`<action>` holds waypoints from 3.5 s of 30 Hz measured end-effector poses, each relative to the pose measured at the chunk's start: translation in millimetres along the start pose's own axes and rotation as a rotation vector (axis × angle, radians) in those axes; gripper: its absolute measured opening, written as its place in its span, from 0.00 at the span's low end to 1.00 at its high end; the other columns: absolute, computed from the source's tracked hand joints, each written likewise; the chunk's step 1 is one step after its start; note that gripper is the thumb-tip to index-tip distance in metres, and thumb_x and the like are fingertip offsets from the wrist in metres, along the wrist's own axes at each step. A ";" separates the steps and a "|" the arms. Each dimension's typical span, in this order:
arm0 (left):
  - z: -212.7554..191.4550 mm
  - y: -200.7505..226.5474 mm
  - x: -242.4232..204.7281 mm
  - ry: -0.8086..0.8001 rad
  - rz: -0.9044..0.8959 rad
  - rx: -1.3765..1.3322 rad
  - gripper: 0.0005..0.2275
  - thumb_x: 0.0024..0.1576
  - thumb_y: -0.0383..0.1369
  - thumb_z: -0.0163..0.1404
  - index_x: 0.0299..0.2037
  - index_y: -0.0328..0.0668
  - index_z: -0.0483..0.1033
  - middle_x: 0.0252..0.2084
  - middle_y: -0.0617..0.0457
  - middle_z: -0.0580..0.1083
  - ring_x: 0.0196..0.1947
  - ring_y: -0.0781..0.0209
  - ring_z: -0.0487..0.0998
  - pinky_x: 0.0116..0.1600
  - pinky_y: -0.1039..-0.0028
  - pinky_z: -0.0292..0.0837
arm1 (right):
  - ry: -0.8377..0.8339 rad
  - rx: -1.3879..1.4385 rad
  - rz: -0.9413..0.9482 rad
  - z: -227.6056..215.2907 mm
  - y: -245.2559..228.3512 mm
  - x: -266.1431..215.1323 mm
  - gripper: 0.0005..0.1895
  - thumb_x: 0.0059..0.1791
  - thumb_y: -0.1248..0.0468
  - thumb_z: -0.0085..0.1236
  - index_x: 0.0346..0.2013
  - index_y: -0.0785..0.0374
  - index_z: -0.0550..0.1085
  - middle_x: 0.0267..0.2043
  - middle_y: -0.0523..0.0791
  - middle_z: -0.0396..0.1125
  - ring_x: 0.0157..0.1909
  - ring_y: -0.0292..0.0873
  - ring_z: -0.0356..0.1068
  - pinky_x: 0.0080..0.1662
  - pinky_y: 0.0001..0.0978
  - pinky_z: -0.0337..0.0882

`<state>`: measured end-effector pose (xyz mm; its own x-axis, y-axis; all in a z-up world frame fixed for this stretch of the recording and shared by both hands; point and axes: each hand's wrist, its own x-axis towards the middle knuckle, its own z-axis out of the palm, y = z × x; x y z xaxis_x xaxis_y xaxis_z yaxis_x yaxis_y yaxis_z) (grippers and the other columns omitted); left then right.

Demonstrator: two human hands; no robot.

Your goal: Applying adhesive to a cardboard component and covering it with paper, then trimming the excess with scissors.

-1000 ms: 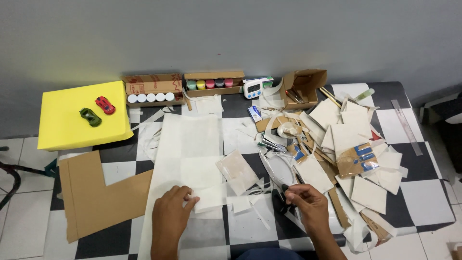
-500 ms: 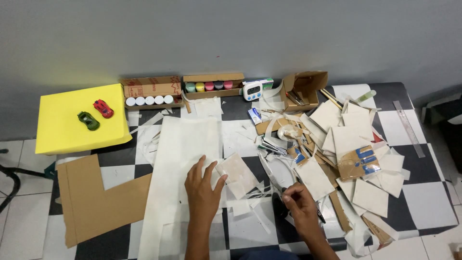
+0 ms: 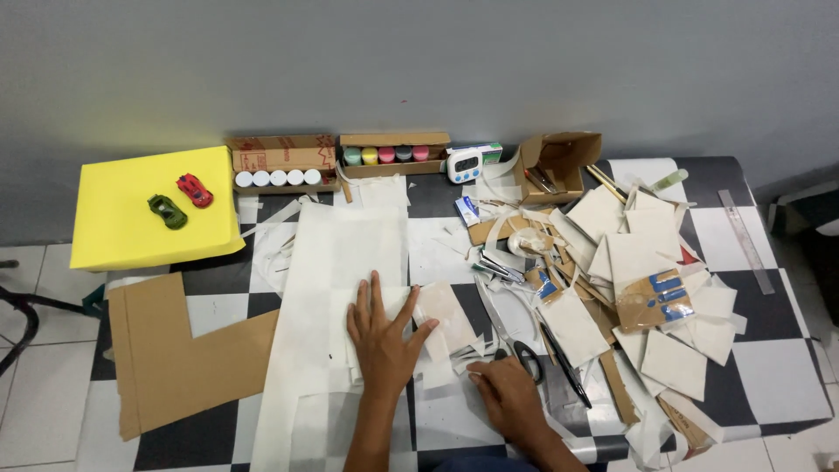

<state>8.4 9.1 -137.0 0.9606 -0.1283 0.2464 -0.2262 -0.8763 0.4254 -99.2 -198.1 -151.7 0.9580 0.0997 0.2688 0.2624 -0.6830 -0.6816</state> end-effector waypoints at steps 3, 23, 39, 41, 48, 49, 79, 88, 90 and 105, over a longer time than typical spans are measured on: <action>-1.0 0.4 1.3 -0.022 -0.022 -0.014 0.25 0.61 0.53 0.47 0.69 0.63 0.67 0.79 0.44 0.50 0.79 0.45 0.45 0.73 0.45 0.41 | -0.007 -0.065 -0.054 -1.1 -4.7 2.6 0.09 0.53 0.63 0.53 0.46 0.60 0.76 0.36 0.45 0.74 0.35 0.49 0.69 0.41 0.40 0.69; 25.1 8.5 51.7 0.308 -0.204 0.135 0.07 0.51 0.38 0.63 0.36 0.55 0.78 0.63 0.53 0.71 0.64 0.48 0.67 0.63 0.30 0.42 | 0.011 -0.392 -0.207 -1.3 -15.8 12.0 0.18 0.50 0.56 0.58 0.53 0.55 0.73 0.62 0.45 0.68 0.62 0.49 0.64 0.57 0.46 0.60; -108.4 5.1 75.8 0.242 -0.618 -0.583 0.07 0.64 0.38 0.48 0.42 0.46 0.74 0.43 0.54 0.82 0.48 0.58 0.83 0.46 0.68 0.77 | -0.067 -0.338 -0.069 3.8 -5.4 6.1 0.23 0.52 0.47 0.54 0.59 0.50 0.70 0.68 0.43 0.64 0.69 0.48 0.59 0.62 0.50 0.57; -125.9 1.4 74.7 0.257 -0.660 -0.614 0.07 0.64 0.38 0.47 0.43 0.47 0.74 0.40 0.56 0.81 0.42 0.61 0.80 0.44 0.70 0.72 | -0.008 -0.285 -0.087 1.0 -6.7 6.8 0.22 0.51 0.50 0.55 0.58 0.53 0.71 0.67 0.45 0.64 0.69 0.49 0.61 0.62 0.50 0.59; -146.3 -59.8 62.9 0.268 -0.565 -0.835 0.11 0.66 0.42 0.46 0.49 0.46 0.71 0.45 0.59 0.69 0.45 0.70 0.68 0.53 0.78 0.65 | 0.061 -0.338 0.071 2.2 -19.1 26.0 0.25 0.48 0.49 0.62 0.57 0.50 0.70 0.71 0.42 0.60 0.70 0.49 0.57 0.62 0.51 0.57; -146.1 -74.9 63.4 0.272 -0.574 -0.829 0.11 0.66 0.42 0.46 0.49 0.46 0.71 0.45 0.59 0.69 0.45 0.70 0.68 0.53 0.78 0.65 | 0.052 -0.333 0.068 3.3 -22.3 35.3 0.25 0.48 0.49 0.62 0.57 0.50 0.70 0.71 0.42 0.60 0.70 0.49 0.57 0.62 0.51 0.57; -14.8 -18.7 -80.7 -0.091 0.016 0.422 0.35 0.63 0.57 0.37 0.78 0.52 0.46 0.81 0.47 0.43 0.80 0.50 0.42 0.76 0.52 0.44 | -0.210 -0.126 0.265 -24.2 -25.2 75.9 0.54 0.41 0.50 0.67 0.76 0.51 0.50 0.72 0.46 0.53 0.71 0.47 0.55 0.63 0.52 0.48; -12.9 38.4 -70.8 -0.080 -0.019 0.016 0.23 0.66 0.41 0.42 0.73 0.56 0.61 0.79 0.47 0.52 0.78 0.49 0.50 0.65 0.55 0.53 | -0.205 0.484 0.659 -44.6 -58.5 83.1 0.42 0.45 0.46 0.56 0.73 0.45 0.56 0.79 0.45 0.49 0.77 0.49 0.50 0.69 0.50 0.56; -6.9 57.1 -66.5 -0.206 -0.038 -0.095 0.30 0.55 0.30 0.55 0.71 0.54 0.64 0.79 0.45 0.49 0.78 0.45 0.46 0.65 0.46 0.49 | -0.090 0.565 0.672 -42.5 -58.0 81.8 0.32 0.49 0.54 0.51 0.69 0.48 0.62 0.74 0.44 0.57 0.73 0.43 0.56 0.67 0.35 0.56; -5.1 80.0 -73.3 -0.117 0.047 -0.394 0.16 0.62 0.37 0.48 0.57 0.43 0.77 0.76 0.32 0.51 0.77 0.34 0.45 0.67 0.38 0.43 | -0.015 0.543 0.798 -34.7 -43.6 87.4 0.26 0.45 0.59 0.61 0.59 0.53 0.73 0.65 0.41 0.68 0.68 0.40 0.64 0.65 0.32 0.64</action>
<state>-80.9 -49.3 -116.7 0.9544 -0.2359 0.1829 -0.2933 -0.6264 0.7223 -30.9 -184.7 -74.9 0.8779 -0.2367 -0.4163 -0.4527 -0.1262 -0.8827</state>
